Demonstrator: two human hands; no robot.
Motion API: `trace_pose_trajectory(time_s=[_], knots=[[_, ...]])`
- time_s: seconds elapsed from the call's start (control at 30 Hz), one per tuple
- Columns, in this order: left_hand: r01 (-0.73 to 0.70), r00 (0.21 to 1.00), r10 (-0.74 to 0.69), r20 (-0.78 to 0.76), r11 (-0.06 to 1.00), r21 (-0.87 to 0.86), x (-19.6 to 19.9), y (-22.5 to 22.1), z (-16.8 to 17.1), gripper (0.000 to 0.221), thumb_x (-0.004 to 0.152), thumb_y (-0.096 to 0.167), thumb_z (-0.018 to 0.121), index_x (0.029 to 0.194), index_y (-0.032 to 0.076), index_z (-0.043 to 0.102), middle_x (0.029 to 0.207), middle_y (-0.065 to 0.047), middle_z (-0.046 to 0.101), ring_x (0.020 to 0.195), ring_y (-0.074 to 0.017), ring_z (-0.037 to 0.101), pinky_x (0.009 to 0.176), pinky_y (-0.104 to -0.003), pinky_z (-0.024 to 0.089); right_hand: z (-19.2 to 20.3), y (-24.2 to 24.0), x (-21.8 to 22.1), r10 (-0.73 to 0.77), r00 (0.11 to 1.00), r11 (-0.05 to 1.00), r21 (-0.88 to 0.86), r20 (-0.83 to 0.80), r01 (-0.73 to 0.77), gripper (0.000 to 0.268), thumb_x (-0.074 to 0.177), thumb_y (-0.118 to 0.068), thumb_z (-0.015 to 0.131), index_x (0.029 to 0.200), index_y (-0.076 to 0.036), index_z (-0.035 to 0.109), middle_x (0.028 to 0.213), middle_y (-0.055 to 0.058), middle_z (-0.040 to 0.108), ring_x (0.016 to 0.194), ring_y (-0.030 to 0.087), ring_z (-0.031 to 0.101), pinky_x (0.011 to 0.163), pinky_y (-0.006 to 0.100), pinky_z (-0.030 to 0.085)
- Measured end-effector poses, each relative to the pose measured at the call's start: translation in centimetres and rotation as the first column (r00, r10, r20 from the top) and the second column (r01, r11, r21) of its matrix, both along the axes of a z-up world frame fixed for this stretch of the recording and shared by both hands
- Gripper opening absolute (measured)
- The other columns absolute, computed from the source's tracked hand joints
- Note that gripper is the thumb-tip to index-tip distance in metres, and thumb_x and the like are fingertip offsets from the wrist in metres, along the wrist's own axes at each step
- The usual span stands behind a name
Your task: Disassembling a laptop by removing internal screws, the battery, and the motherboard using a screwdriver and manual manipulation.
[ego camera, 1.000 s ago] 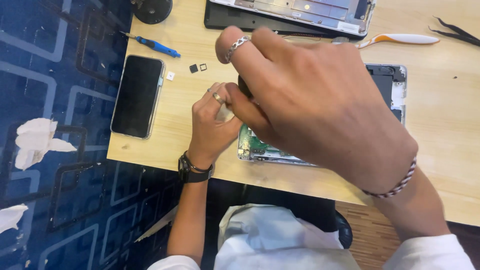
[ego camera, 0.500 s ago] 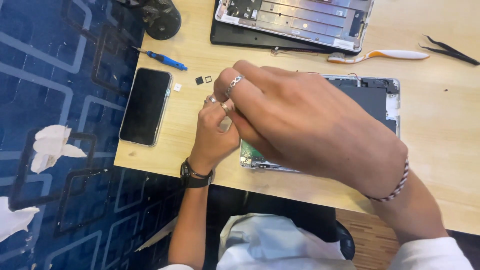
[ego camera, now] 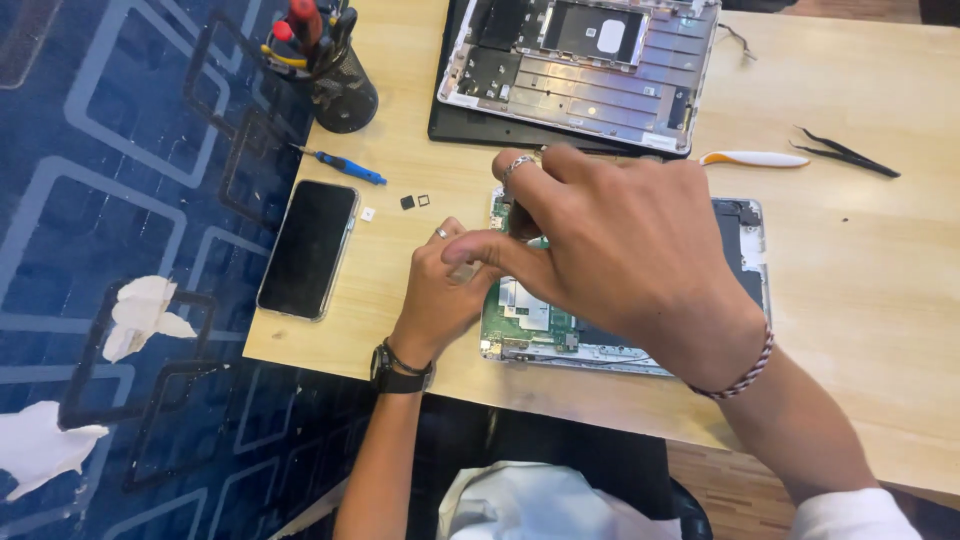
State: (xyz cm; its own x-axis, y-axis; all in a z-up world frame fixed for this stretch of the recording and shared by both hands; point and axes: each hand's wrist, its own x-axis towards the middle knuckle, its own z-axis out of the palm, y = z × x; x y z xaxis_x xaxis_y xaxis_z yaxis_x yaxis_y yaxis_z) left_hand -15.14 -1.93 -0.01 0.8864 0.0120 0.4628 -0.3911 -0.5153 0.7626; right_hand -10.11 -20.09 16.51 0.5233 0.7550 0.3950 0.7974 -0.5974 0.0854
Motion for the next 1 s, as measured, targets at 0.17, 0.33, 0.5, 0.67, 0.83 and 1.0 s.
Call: trace_pose_trajectory(time_s=[0.17, 0.33, 0.5, 0.67, 0.83, 1.0], knots=[[-0.012, 0.997, 0.01, -0.071, 0.999, -0.041, -0.1, -0.4, 1.2, 0.014, 0.09, 0.002, 0.071, 0.084, 0.007, 0.059, 0.078, -0.009, 0.062, 0.077, -0.0227, 0.053, 0.064, -0.04, 0.042, 1.2, 0.1, -0.2, 0.153, 0.987, 0.988, -0.011, 0.043, -0.153, 0.026, 0.112, -0.043, 0.054, 0.11, -0.018, 0.063, 0.084, -0.003, 0.059, 0.061, 0.017, 0.064, 0.036, 0.033, 0.031], [0.14, 0.99, -0.137, 0.026, 0.983, -0.118, -0.8, -0.2, 1.6, 0.015, 0.092, -0.006, 0.063, 0.104, 0.001, 0.069, 0.106, -0.015, 0.07, 0.103, -0.0275, 0.069, 0.091, -0.037, 0.056, 1.5, 0.5, -0.6, 0.276, 0.933, 0.958, -0.011, -0.232, -0.286, 0.024, 0.102, -0.024, 0.05, 0.12, -0.008, 0.053, 0.109, 0.009, 0.051, 0.085, 0.025, 0.059, 0.027, 0.038, 0.038], [0.021, 0.999, -0.019, 0.04, 0.999, -0.041, -0.5, 0.1, 1.0, 0.008, 0.092, 0.002, 0.067, 0.085, 0.005, 0.071, 0.079, -0.008, 0.071, 0.068, -0.0205, 0.066, 0.059, -0.034, 0.045, 0.3, 0.8, -0.8, 0.122, 0.992, 0.991, -0.045, -0.041, -0.124, 0.046, 0.107, -0.058, 0.049, 0.118, -0.014, 0.055, 0.088, 0.002, 0.06, 0.062, 0.023, 0.061, 0.032, 0.037, 0.038], [-0.115, 0.993, 0.115, -0.012, 0.991, -0.072, -0.5, 0.0, 0.5, 0.04, 0.089, 0.01, 0.077, 0.064, 0.008, 0.047, 0.054, -0.003, 0.047, 0.057, -0.0098, 0.034, 0.051, -0.035, 0.027, 0.1, 0.6, -0.6, 0.133, 0.991, 0.991, -0.018, 0.026, -0.133, 0.033, 0.111, -0.047, 0.052, 0.11, -0.015, 0.061, 0.061, -0.003, 0.057, 0.038, 0.021, 0.053, 0.032, 0.036, 0.029], [0.009, 0.999, -0.005, 0.034, 0.993, -0.12, -1.1, 0.1, 1.4, 0.019, 0.086, 0.0, 0.068, 0.103, 0.002, 0.076, 0.101, -0.012, 0.079, 0.094, -0.0229, 0.079, 0.081, -0.031, 0.061, 1.2, 0.6, -0.5, 0.189, 0.978, 0.981, -0.024, -0.088, -0.192, 0.031, 0.094, -0.032, 0.053, 0.119, -0.013, 0.055, 0.089, 0.004, 0.056, 0.062, 0.022, 0.06, 0.029, 0.037, 0.032], [-0.025, 0.997, 0.034, 0.07, 0.992, -0.127, -0.6, -0.2, 1.4, 0.011, 0.084, -0.003, 0.073, 0.081, 0.005, 0.065, 0.076, -0.007, 0.066, 0.072, -0.017, 0.061, 0.066, -0.032, 0.048, 0.3, 0.3, -0.6, 0.115, 0.993, 0.993, -0.033, 0.028, -0.114, 0.047, 0.109, -0.062, 0.05, 0.11, -0.016, 0.061, 0.068, -0.003, 0.06, 0.046, 0.021, 0.06, 0.035, 0.034, 0.031]])
